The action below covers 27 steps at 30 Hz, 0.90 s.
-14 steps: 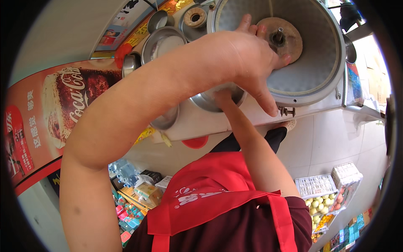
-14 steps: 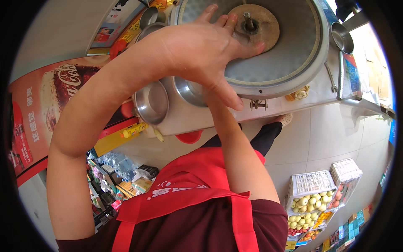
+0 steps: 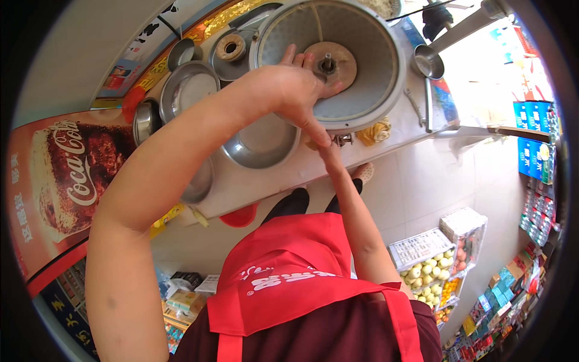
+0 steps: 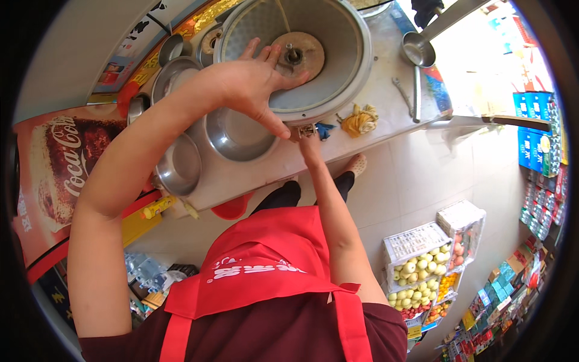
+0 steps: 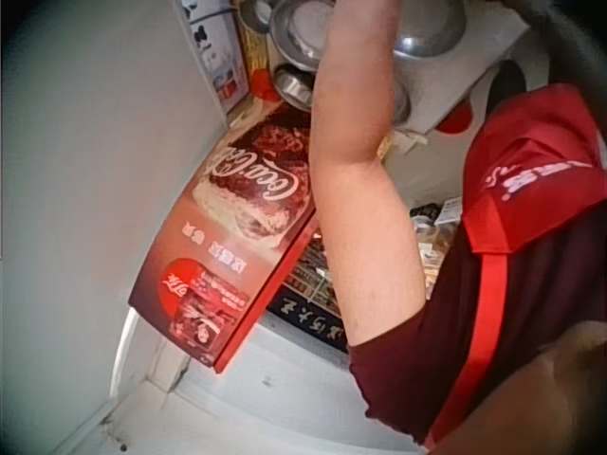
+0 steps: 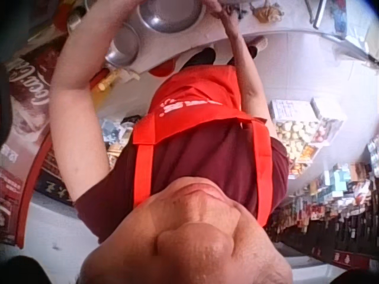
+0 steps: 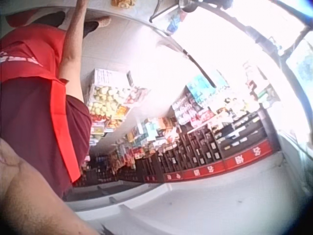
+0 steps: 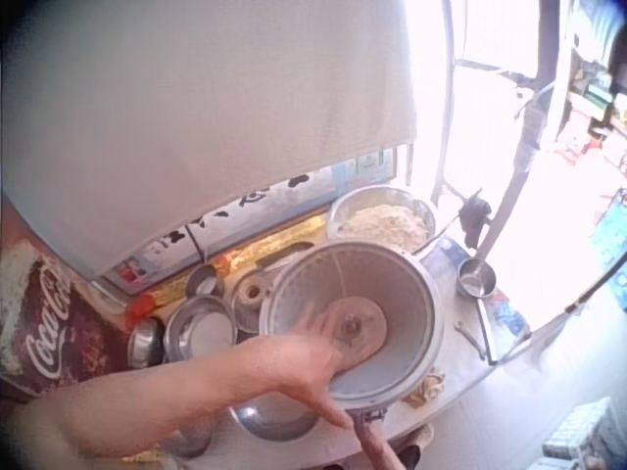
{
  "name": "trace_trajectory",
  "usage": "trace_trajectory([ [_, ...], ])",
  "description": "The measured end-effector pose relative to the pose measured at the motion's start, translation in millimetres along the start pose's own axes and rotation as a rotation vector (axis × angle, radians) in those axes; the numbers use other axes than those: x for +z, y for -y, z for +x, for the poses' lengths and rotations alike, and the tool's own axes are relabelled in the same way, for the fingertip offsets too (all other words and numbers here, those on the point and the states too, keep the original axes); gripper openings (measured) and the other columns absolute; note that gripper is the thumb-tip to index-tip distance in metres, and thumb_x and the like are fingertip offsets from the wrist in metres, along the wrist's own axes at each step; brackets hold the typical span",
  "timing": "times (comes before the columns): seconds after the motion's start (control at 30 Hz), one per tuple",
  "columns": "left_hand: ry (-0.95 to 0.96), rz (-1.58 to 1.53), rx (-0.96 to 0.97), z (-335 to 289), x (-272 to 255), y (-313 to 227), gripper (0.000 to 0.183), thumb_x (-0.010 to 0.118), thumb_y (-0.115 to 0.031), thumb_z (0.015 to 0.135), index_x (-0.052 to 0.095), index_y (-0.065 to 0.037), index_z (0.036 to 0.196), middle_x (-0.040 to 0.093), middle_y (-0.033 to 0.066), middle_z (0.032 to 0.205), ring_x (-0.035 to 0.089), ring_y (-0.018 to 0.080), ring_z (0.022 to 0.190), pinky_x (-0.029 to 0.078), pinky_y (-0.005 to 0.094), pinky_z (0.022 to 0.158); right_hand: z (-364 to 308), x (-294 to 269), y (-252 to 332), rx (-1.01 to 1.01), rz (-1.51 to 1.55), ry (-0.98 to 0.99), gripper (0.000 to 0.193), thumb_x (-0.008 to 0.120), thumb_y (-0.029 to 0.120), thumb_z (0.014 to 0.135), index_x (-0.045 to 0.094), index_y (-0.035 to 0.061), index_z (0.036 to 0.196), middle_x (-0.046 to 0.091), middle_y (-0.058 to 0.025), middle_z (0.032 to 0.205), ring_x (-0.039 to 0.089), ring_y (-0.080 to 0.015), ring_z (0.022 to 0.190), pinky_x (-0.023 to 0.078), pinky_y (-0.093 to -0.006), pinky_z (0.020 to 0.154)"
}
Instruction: The person assembles a food processing machine by placing a mesh insert, a plastic liner, and a wooden disc into a metal container, then secures the components with a central bolt and a wrench. The person then wipes the exterior of the machine with a cloth.
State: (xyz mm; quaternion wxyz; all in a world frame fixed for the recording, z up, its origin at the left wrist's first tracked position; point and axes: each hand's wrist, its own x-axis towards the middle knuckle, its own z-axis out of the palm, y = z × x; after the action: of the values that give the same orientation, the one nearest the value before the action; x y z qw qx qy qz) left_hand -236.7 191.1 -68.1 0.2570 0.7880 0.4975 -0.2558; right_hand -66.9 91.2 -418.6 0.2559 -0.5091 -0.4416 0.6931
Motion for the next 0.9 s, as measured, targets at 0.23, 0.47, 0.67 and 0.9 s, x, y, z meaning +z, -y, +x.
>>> trace_trajectory([
  [0.23,0.050,-0.040,-0.011,0.8,-2.5,0.1,0.123,0.068,-0.080,0.062,0.027,-0.015,0.158,0.024,0.0471,0.147,0.013,0.0512,0.148,-0.001,0.0588,0.120,-27.9,-130.4,167.1,-0.198,0.512,-0.401,0.014,0.058,0.021,0.096,0.052,0.0146,0.106,0.060,-0.0002,0.088,0.054,-0.0089,0.066,0.039,-0.0218,0.051],
  [0.47,0.064,-0.070,-0.009,0.6,-2.8,1.6,0.123,0.069,-0.079,0.063,0.026,-0.015,0.158,0.026,0.0399,0.152,0.010,0.0492,0.149,-0.003,0.0595,0.120,-52.2,-72.1,337.0,-0.752,-0.037,-0.056,0.018,0.055,0.015,0.101,0.052,0.0060,0.116,0.061,-0.0018,0.099,0.054,-0.0088,0.080,0.045,-0.0257,0.072],
  [0.67,0.014,-0.051,-0.017,0.6,-0.8,0.7,0.122,0.070,-0.079,0.061,0.027,-0.020,0.158,0.025,0.0328,0.157,0.012,0.0488,0.149,0.001,0.0602,0.120,-41.2,-10.1,363.3,-0.873,-0.889,0.023,0.021,0.062,0.010,0.092,0.053,0.0067,0.111,0.064,-0.0102,0.102,0.061,-0.0300,0.096,0.048,-0.0404,0.085],
  [0.9,0.035,-0.029,-0.025,4.3,-0.6,0.1,0.121,0.069,-0.080,0.061,0.029,-0.019,0.157,0.023,0.0314,0.158,0.012,0.0490,0.149,0.002,0.0600,0.120,-31.2,-11.2,355.3,-0.956,-1.068,0.068,0.024,0.065,0.009,0.087,0.053,0.0075,0.108,0.065,-0.0110,0.104,0.060,-0.0348,0.105,0.047,-0.0438,0.088],
])
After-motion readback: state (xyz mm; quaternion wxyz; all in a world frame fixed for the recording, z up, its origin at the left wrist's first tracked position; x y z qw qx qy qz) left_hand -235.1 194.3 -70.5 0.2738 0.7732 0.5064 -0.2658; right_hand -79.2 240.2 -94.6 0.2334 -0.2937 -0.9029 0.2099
